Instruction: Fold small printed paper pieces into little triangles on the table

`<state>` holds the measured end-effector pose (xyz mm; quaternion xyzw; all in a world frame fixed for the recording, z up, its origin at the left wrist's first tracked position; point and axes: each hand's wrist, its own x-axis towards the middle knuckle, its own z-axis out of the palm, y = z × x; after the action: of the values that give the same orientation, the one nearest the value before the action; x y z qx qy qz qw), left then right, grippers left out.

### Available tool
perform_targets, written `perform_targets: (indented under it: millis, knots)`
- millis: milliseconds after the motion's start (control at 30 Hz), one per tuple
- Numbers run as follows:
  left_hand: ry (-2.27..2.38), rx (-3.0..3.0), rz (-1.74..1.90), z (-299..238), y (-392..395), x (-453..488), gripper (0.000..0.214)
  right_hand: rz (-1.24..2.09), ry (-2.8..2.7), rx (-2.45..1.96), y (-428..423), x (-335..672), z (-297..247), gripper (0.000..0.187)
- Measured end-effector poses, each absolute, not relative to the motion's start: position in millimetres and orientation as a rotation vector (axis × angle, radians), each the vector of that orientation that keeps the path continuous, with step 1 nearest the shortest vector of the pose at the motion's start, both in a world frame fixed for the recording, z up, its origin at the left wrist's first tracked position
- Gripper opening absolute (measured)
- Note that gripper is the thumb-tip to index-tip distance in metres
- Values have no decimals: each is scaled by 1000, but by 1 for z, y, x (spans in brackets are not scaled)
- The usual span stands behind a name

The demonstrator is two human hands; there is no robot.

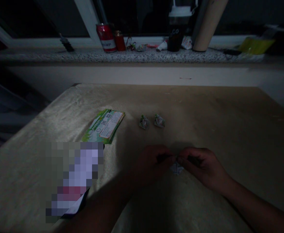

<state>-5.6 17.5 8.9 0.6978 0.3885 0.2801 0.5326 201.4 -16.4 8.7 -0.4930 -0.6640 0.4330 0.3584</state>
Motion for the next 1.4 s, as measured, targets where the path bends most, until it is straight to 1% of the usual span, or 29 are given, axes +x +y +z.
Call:
perform_targets:
  millis: [500, 733, 1067, 1267, 1400]
  knots:
    - [1004, 1518, 783, 6, 16, -4, 23, 1026, -1656, -1268, -15, 202, 11, 26]
    - [1081, 1445, 859, 9, 15, -2, 22, 1057, -1467, -1282, -15, 202, 10, 20]
    - [1159, 1481, 1008, 9, 12, -3, 17, 1163, -1140, -1282, -13, 205, 1, 31]
    - [1168, 1537, 1074, 8, 10, -2, 13, 1141, -1035, -1209, -11, 203, 1, 30]
    - [1095, 1586, 1097, 11, 9, -1, 12, 1164, -987, -1142, -11, 202, -2, 25]
